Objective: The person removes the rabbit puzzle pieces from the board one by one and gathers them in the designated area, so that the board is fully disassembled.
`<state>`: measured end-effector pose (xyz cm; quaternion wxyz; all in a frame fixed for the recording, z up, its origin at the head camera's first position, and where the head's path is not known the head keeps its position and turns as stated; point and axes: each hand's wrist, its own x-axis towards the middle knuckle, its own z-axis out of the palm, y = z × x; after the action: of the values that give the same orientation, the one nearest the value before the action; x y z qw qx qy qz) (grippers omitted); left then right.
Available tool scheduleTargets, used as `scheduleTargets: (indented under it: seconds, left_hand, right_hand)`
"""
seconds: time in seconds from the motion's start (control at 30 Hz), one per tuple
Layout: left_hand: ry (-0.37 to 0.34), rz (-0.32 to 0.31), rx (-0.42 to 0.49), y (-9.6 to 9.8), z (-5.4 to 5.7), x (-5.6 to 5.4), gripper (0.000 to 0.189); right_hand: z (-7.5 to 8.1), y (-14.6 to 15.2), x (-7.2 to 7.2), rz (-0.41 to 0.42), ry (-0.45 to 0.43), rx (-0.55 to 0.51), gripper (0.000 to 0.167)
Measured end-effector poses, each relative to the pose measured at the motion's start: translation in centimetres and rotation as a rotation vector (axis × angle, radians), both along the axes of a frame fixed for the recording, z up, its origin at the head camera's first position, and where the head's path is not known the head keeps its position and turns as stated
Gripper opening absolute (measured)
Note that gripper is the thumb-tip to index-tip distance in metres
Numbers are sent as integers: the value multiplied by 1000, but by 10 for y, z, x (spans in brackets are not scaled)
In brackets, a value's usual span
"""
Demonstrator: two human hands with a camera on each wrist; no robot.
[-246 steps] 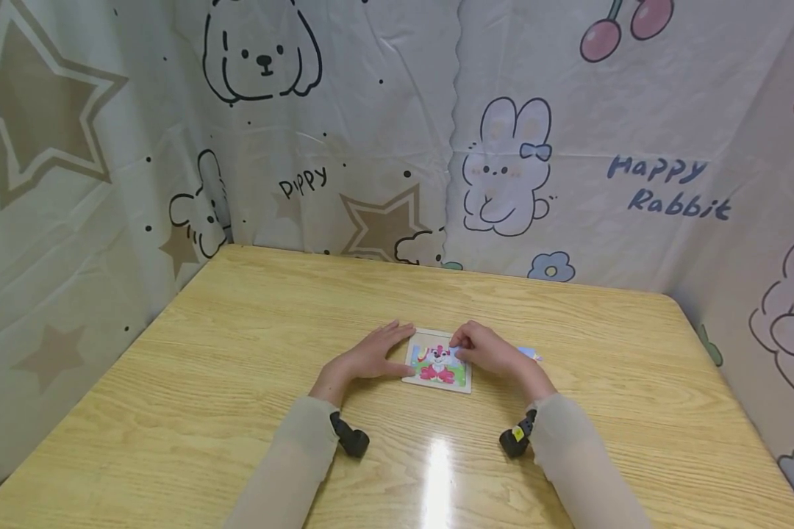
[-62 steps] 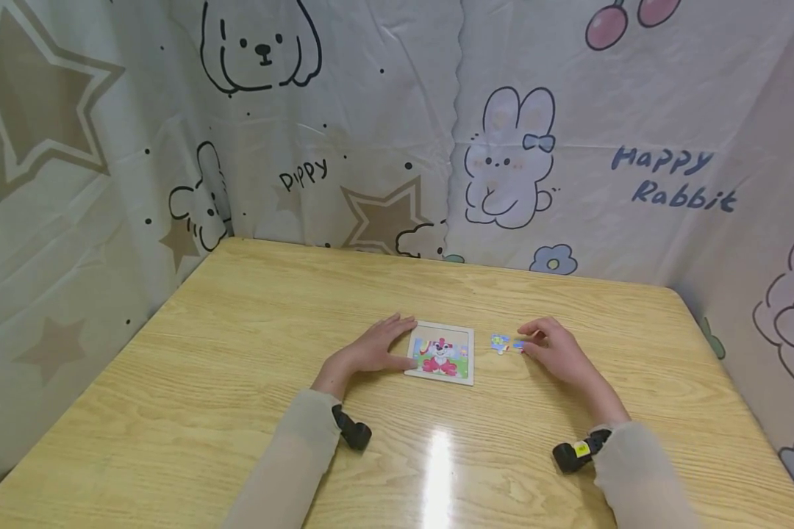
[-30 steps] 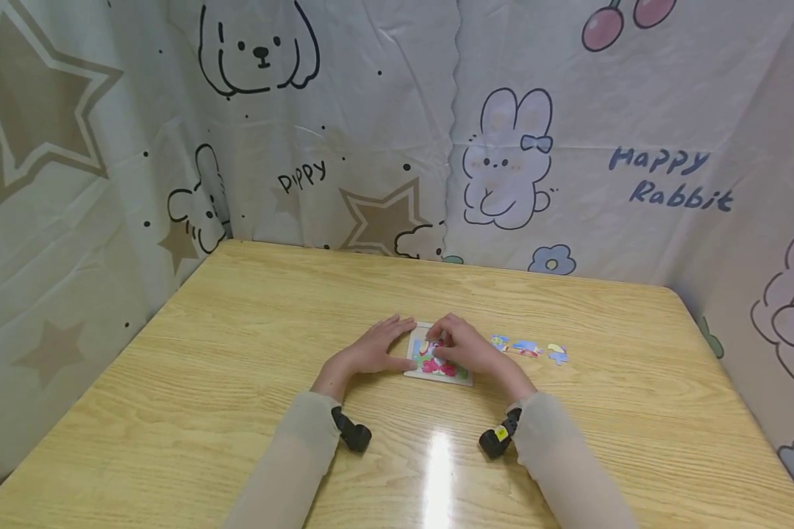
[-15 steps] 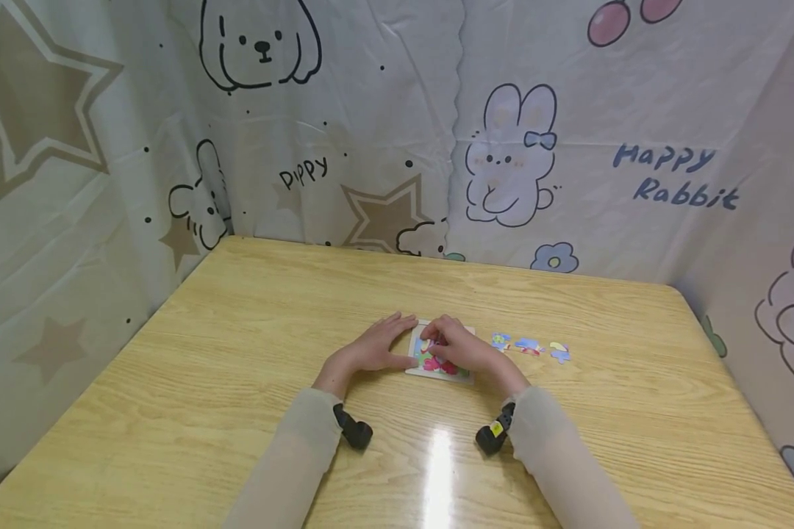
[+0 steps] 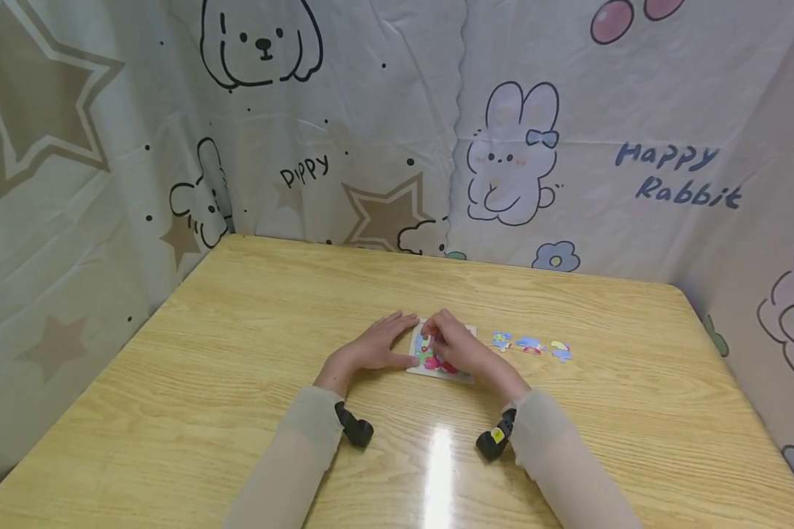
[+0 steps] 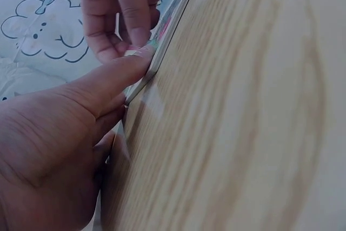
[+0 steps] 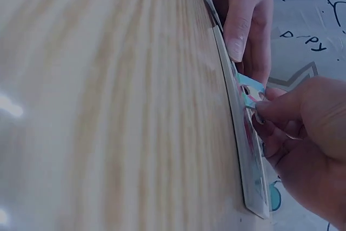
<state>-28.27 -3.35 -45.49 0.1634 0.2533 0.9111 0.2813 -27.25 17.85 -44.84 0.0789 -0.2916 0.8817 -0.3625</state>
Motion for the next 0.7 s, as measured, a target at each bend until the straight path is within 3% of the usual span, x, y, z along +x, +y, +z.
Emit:
scheduleTargets:
  seconds: [0.27,0.7]
  left_hand:
    - [-12,5,1,1,3,1,80]
    - [-18,15,-2,1,3,2,81]
  right_hand:
    - [4,-4,4,-16,99,-28,17]
    - [1,16,13,-98,93,-51,18]
